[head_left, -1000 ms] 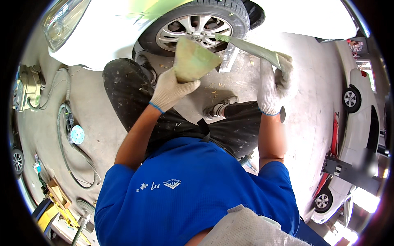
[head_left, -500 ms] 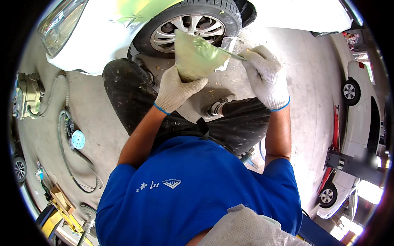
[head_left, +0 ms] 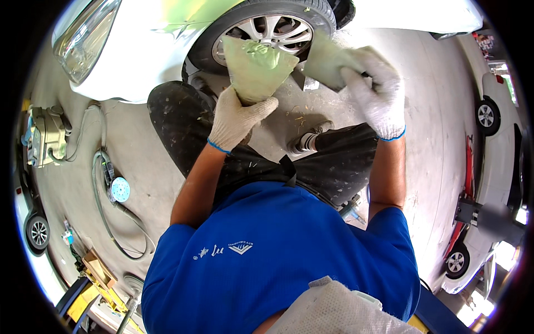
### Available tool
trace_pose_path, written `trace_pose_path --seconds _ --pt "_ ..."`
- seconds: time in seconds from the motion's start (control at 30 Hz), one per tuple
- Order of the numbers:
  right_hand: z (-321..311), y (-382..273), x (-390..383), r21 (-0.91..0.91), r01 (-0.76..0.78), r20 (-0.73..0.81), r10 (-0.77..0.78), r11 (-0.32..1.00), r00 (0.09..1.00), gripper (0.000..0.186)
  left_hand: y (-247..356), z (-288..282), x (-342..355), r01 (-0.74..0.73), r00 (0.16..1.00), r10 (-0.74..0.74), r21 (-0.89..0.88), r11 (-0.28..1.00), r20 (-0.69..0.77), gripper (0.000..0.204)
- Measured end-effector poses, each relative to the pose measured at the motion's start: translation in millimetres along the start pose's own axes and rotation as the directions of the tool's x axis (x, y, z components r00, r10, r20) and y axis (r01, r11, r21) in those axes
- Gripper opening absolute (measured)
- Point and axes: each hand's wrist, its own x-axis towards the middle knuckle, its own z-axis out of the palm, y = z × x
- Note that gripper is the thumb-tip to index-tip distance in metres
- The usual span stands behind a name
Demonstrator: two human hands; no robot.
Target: The person applies a green body filler to the front fender and rear bumper of a white car using a spreader. They smooth the filler across the surfaces and occasionally scrape excess material from the tool.
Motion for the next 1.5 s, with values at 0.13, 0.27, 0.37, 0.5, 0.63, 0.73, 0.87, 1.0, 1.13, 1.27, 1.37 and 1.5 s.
trace_pose_path --seconds 0.13,0.27,0.37,0.5,0.63,0.73,0.87,1.0,1.13,1.27,1.37,1.5 --pt "0 -2 -3 0.323 -0.012 -0.27 0.104 0.946 0.957 0.024 -16 10 0 -0.175 0.984 0.173 -0.043 0.984 -0.048 0.032" --pt "7 1 -8 0.463 0.007 -0.316 0.157 0.887 0.936 0.025 -9 17 -4 -0.082 0.997 0.082 0.007 0.997 -0.004 0.032" --pt "12 -5 -14 0.51 0.004 -0.262 0.151 0.86 0.953 0.024 0 18 0 -0.043 0.998 0.041 0.047 0.998 0.039 0.031" --pt "-1 2 1 0.001 0.157 0.109 -0.156 0.988 0.982 0.028 4 12 -1 0.019 0.996 -0.016 -0.041 0.999 0.087 0.029" --pt "-5 10 -3 0.304 -0.065 -0.128 0.108 0.95 0.986 0.03 -1 4 -2 -0.006 0.953 0.02 -0.047 0.999 0.302 0.031" --pt "6 21 -5 0.425 0.014 -0.096 0.029 0.905 0.995 0.028 -4 -2 -1 0.099 0.926 -0.086 -0.016 0.995 0.368 0.03" --pt "9 29 -18 0.359 -0.224 0.141 0.184 0.906 0.973 0.033 -7 5 -2 0.103 0.926 -0.054 -0.111 0.988 0.374 0.021" --pt "11 33 -19 0.601 -0.258 0.041 0.293 0.757 0.955 0.04 2 19 -11 0.05 0.935 -0.053 0.018 0.999 0.351 0.017" --pt "18 36 -27 0.259 -0.225 0.117 0.201 0.939 0.973 0.046 -18 9 -8 0.132 0.934 -0.055 -0.197 0.972 0.354 0.015" --pt "15 27 -18 0.728 -0.235 0.002 0.341 0.644 0.94 0.048 -9 21 -13 0.093 0.947 -0.1 0.037 0.995 0.306 0.012" --pt "23 33 -27 0.275 -0.188 0.05 0.182 0.943 0.982 0.044 -16 21 -15 0.097 0.953 -0.072 -0.073 0.993 0.294 0.012" --pt "25 35 -25 0.453 -0.263 0.028 0.281 0.852 0.959 0.044 -24 17 -13 0.106 0.927 -0.045 -0.142 0.984 0.373 0.019"
